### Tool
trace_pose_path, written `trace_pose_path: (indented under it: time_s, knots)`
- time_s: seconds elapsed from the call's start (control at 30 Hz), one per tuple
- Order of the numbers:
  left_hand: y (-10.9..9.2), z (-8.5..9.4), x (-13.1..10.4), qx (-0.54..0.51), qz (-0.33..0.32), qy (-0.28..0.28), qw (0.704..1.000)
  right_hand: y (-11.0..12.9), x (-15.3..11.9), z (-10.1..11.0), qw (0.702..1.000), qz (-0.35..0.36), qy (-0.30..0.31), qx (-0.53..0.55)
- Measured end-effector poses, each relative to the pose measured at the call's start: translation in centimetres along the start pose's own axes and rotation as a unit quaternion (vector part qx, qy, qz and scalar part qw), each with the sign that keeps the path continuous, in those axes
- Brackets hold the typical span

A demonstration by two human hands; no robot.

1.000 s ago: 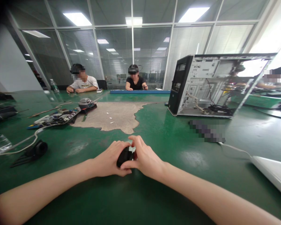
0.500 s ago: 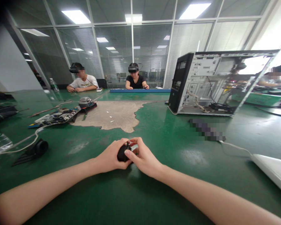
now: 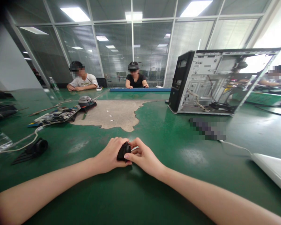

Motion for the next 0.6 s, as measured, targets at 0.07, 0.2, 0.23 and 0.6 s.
trace_pose_path:
  time_s: [0.07,0.2,0.23,0.6]
  knots:
    - [-0.1,0.1,0.0,0.007,-0.006,-0.003,1.000,-0.1,0.0,0.1,1.000,0.009,-0.009,0.004]
    - [-0.2,0.1,-0.1,0.000,-0.007,-0.001,1.000,-0.6,0.3,0.4,1.000,-0.010,-0.006,0.014]
    - [-0.2,0.1,-0.1,-0.003,-0.006,0.000,1.000,-0.6,0.4,0.5,1.000,-0.012,-0.004,0.013]
    - [0.4,-0.1,0.1,-0.030,0.021,-0.001,0.999,1.0,-0.4,0.8,0.996,0.045,-0.029,-0.071]
Point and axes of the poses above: each hand's wrist, its own x-axis towards the middle knuckle, its own z-axis out of the back of the hand, y = z × x, the point moved 9 cm from there along x, towards the middle knuckle, and after that the axes turned 5 degrees about -x, right-handed, at the moved point
